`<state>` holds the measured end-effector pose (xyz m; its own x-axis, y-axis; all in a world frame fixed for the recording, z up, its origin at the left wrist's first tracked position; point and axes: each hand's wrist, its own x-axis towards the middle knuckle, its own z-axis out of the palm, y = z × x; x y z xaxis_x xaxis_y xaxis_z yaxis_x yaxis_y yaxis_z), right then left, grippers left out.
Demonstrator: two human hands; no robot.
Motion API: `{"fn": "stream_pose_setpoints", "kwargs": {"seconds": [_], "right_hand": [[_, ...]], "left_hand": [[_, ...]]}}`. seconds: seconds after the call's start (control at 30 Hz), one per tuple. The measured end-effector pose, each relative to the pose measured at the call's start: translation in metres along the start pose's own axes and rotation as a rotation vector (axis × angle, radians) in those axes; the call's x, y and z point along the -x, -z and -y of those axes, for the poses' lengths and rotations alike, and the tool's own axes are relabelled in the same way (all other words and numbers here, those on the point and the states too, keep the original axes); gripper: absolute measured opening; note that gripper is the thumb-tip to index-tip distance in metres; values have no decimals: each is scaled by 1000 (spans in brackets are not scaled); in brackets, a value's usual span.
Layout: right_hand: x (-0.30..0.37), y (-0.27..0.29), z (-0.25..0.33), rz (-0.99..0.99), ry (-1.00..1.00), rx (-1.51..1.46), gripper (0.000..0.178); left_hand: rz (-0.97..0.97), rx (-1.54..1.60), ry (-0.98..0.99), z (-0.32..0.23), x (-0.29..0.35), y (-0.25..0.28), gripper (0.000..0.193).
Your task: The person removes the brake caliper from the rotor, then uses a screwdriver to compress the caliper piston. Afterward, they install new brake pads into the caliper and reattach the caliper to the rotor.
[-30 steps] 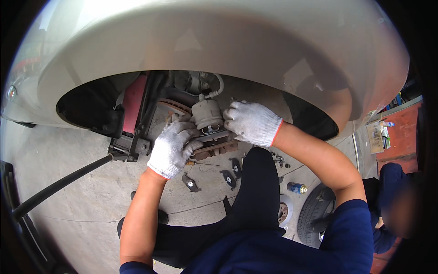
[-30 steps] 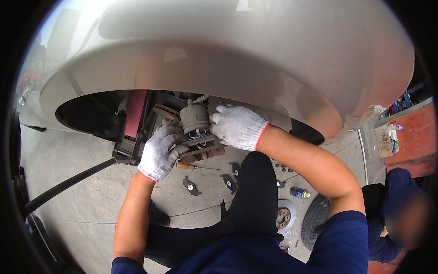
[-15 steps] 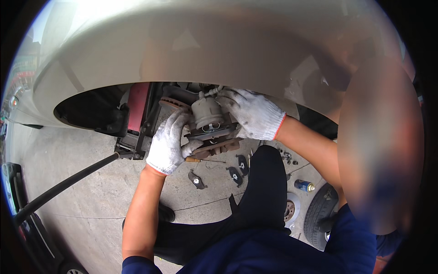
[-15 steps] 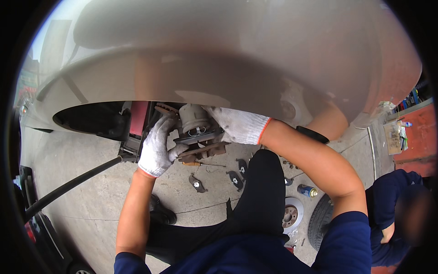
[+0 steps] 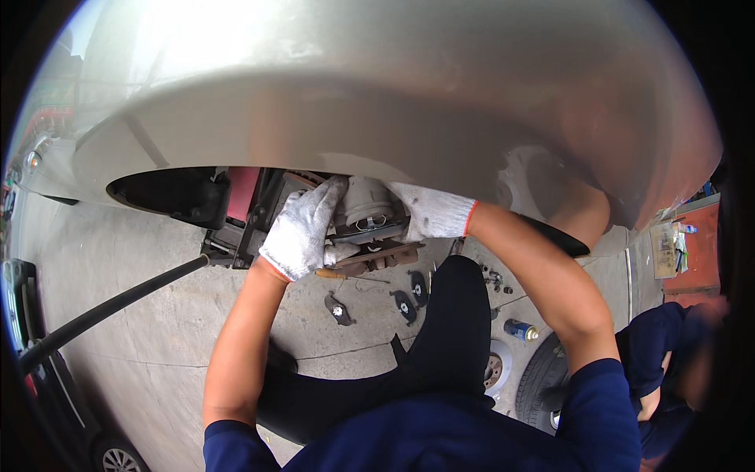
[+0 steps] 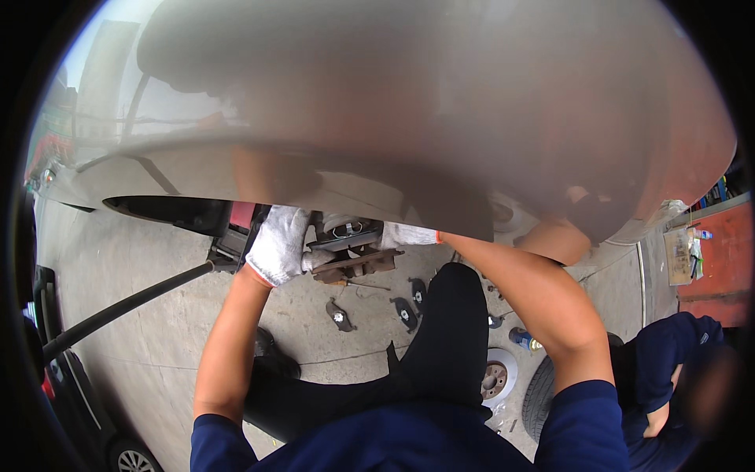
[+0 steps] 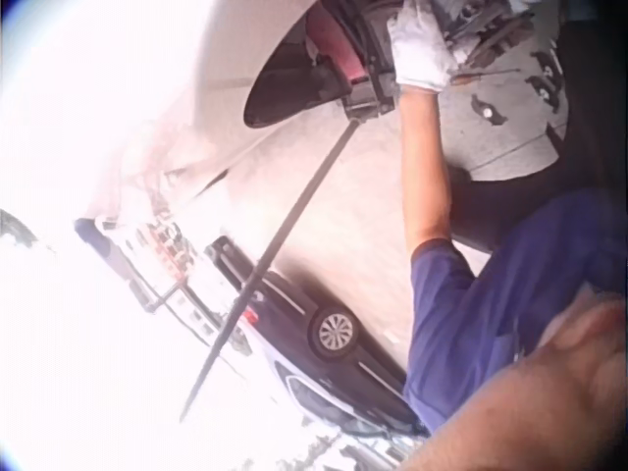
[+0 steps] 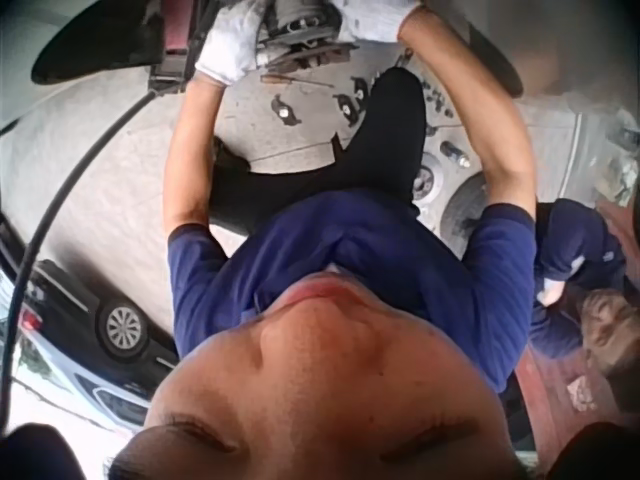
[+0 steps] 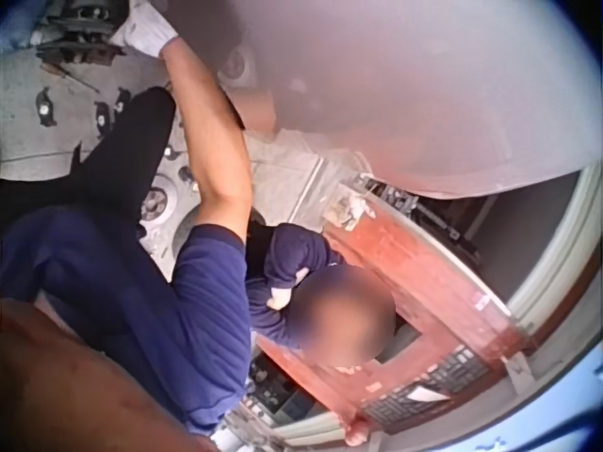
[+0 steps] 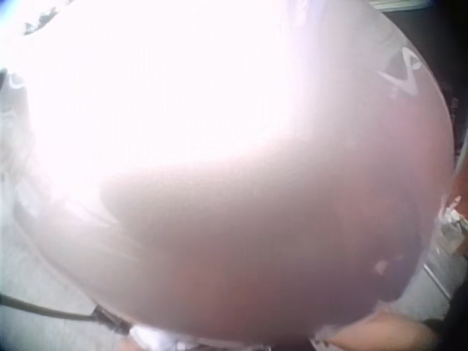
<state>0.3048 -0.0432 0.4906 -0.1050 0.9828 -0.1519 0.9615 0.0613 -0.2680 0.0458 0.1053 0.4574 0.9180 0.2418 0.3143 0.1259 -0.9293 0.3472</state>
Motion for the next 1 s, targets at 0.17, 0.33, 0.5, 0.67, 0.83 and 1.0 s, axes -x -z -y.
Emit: {"fn": "stream_pose_setpoints", "kwargs": {"seconds": [0.17,0.33,0.5,0.67,0.83,1.0], "right_hand": [[-2,-11,-1,10,-32,79,113],[1,-51,-20,-180,102,108,112],[3,-30,5,-136,103,54,112],[13,-20,13,-126,93,40,113],[18,-19,14,-111,91,27,114],[20,-13,15,-110,88,19,115]], "left_hand": [[46,-92,-27,2,-4,1,110],[202,-59,-167,22,-19,-5,104],[310,-16,-79,26,-23,-22,87],[453,35,-90,19,-37,-24,87],[407,55,-117,24,-55,-19,92],[326,47,-123,20,-56,-7,96]]}}
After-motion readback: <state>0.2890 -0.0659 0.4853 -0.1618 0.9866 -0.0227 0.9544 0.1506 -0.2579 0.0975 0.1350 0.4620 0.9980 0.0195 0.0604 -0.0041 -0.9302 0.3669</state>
